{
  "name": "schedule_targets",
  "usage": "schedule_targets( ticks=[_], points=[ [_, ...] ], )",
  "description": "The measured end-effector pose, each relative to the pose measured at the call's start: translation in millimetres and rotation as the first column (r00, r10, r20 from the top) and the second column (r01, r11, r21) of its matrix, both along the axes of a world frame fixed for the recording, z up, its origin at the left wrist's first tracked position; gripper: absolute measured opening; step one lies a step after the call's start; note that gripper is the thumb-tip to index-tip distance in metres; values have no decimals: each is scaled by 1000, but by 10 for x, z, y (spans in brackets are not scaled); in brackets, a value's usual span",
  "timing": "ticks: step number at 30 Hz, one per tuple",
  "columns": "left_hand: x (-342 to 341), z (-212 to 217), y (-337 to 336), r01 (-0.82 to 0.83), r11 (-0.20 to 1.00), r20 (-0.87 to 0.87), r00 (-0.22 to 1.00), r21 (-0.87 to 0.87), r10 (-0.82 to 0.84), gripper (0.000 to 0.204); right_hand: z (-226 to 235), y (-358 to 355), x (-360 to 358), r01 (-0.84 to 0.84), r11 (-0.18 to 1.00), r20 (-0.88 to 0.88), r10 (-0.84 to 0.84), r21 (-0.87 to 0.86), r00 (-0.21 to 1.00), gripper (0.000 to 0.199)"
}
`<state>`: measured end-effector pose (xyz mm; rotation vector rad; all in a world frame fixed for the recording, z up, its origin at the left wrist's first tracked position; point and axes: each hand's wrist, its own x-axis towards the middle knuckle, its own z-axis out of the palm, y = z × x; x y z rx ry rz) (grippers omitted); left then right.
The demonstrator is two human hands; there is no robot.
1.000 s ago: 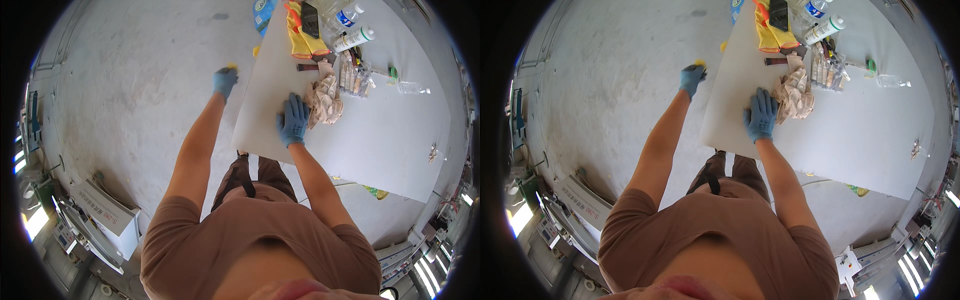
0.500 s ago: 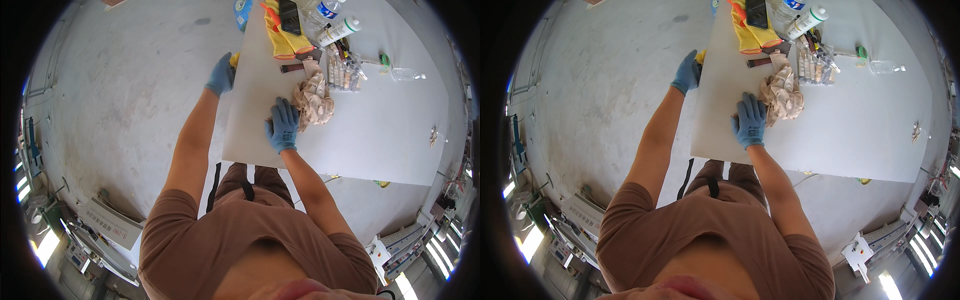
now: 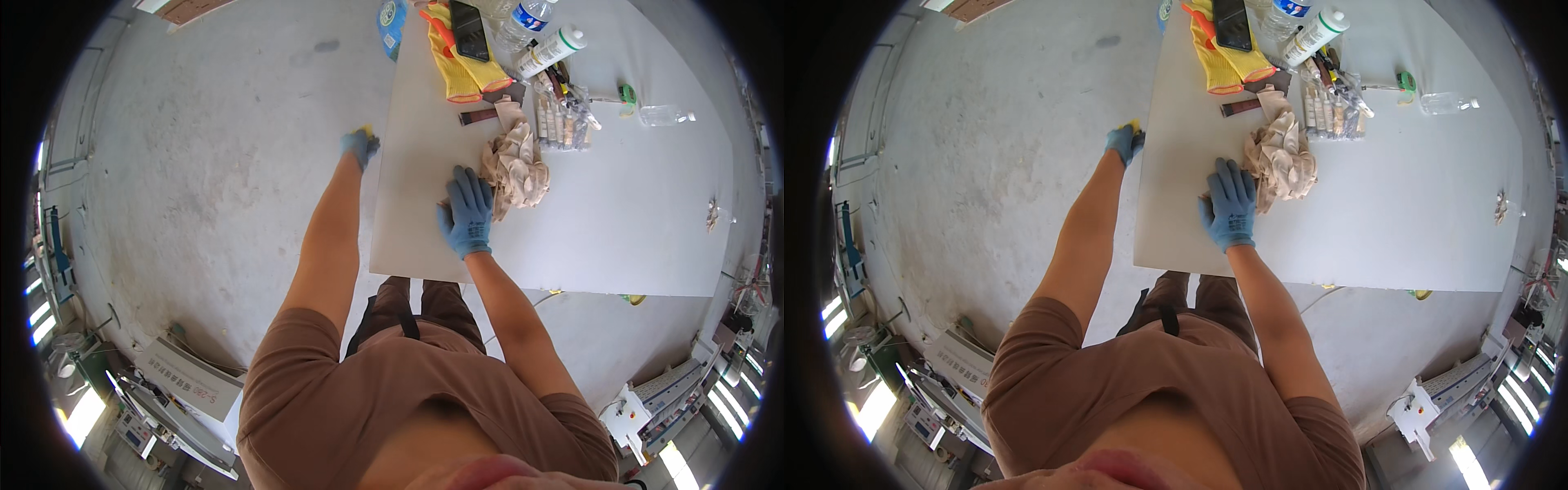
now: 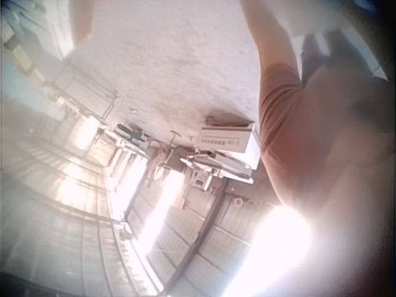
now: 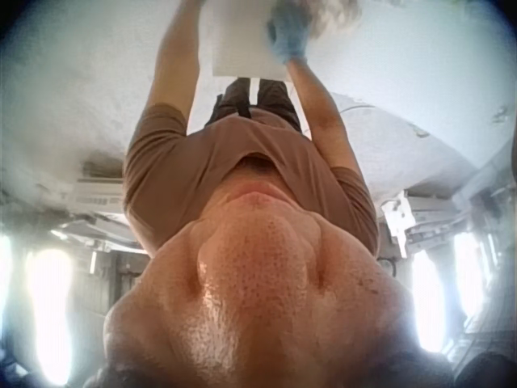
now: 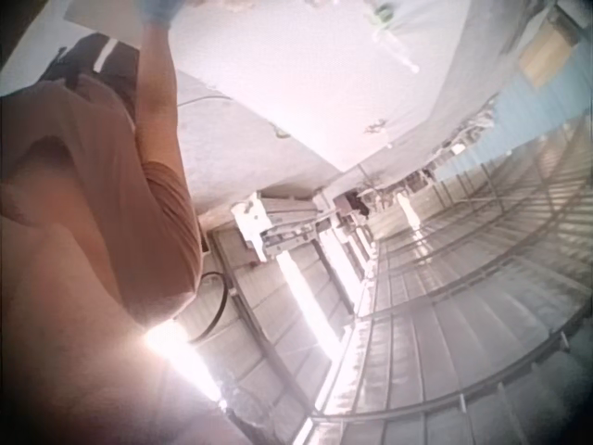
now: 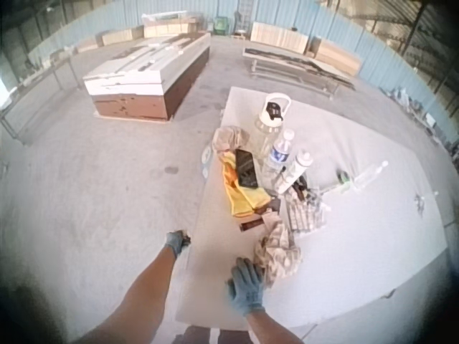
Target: The person wipes a large white board with a cloth, then pours liquid from a plastic bottle onto the cloth and continues wiping the board. The person uses a yellow sponge to wipe the board edges and corners.
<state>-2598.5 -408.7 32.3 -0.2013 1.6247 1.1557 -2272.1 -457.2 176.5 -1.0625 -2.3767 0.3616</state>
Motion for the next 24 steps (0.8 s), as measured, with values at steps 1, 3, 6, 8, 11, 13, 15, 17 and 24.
schedule_targets(
  ticks=[1,3,6,8,11,13,15,17,24],
  points=[
    [-49,-33,-138,-5,1000,-17,1000,17,5,24,3,-4,0,-3,1000,-6,3,24,1000,38],
    [-81,-31,-458,-55,998,-11,998,1,55,25,16,-3,-9,-2,1000,0,2,29,1000,37],
    [-99,265,-736,-29,990,-110,993,139,45,27,23,-23,-9,11,1000,-49,-10,26,999,35],
    [26,620,-890,-18,967,-181,981,255,66,32,21,-46,9,-1,999,-36,2,35,999,37],
    [442,1224,-1160,61,909,-248,968,412,47,35,11,-77,77,21,999,-70,-18,41,997,40],
    [802,1535,-1370,148,887,-247,968,438,-40,38,14,-101,110,36,993,-73,-28,111,997,39],
    [1100,1777,-1550,204,869,-229,967,451,-109,39,42,-130,115,72,986,-132,-52,152,990,41],
    [1388,1930,-1766,275,868,-214,956,414,-201,40,94,-166,120,96,987,-160,-74,130,984,40],
    [2134,1997,-2365,429,844,-210,902,322,-378,44,292,-885,1052,476,870,-449,-479,-128,754,31]
  ],
)
